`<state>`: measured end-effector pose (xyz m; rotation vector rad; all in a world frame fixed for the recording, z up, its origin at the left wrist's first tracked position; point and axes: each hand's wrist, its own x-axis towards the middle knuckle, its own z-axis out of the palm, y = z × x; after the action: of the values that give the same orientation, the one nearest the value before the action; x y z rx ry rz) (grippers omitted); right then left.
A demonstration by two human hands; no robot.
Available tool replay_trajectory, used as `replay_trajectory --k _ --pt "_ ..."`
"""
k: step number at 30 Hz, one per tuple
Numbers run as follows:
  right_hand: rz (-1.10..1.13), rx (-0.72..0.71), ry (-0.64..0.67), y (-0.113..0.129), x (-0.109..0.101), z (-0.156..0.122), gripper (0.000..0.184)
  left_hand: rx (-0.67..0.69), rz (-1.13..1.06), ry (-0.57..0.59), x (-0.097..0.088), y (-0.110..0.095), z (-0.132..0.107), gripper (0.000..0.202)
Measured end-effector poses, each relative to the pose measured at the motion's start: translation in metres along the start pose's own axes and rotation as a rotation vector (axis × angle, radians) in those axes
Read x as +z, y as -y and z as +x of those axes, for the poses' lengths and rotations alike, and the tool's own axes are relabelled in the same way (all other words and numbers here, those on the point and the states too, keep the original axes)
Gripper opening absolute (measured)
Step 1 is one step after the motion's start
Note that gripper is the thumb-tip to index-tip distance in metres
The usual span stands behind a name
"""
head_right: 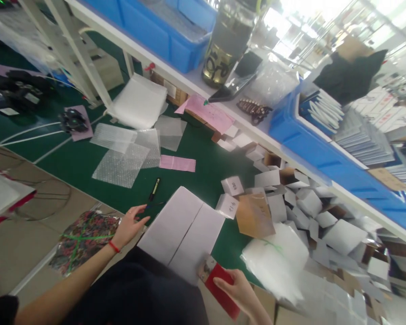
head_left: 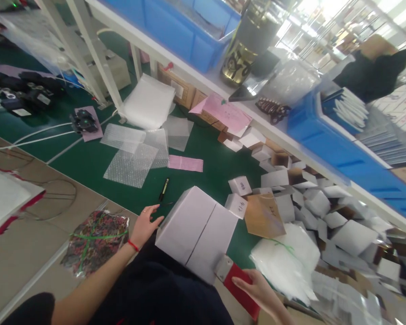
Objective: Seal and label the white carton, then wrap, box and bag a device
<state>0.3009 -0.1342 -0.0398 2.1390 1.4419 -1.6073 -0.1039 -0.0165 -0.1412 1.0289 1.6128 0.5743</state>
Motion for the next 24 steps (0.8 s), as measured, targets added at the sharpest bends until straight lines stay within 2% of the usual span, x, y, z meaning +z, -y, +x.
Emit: replay_trajectory --k 2,5,8,10,12,14,18,24 --pt "0.014 0.000 0.043 0.006 -0.003 -0.001 0.059 0.143 0.035 0.045 0.006 -0.020 -0.022 0.053" --pt "0.031 -0.001 0.085 0.013 -0.007 -0.001 0.056 0.528 0.219 0.124 0.035 -0.053 -0.055 0.049" --pt "0.028 -0.008 0.088 0.017 -0.014 -0.002 0.053 0.905 0.446 0.400 0.081 -0.069 -0.076 0.065" --pt "0.033 -0.022 0.105 0.019 -0.019 -0.004 0.052 1.031 0.625 0.502 0.110 -0.069 -0.079 0.080" --pt "0.063 -0.028 0.138 0.022 -0.024 -0.010 0.050 1.097 0.771 0.490 0.129 -0.064 -0.077 0.089" --pt "0.108 -0.028 0.163 0.024 -0.029 -0.016 0.045 1.137 0.848 0.449 0.136 -0.059 -0.074 0.093" --pt "0.182 -0.031 0.210 0.024 -0.036 -0.024 0.039 1.152 0.912 0.423 0.132 -0.060 -0.074 0.098" --pt "0.174 -0.041 0.254 0.013 -0.049 -0.030 0.040 1.128 0.992 0.430 0.133 -0.063 -0.076 0.102"
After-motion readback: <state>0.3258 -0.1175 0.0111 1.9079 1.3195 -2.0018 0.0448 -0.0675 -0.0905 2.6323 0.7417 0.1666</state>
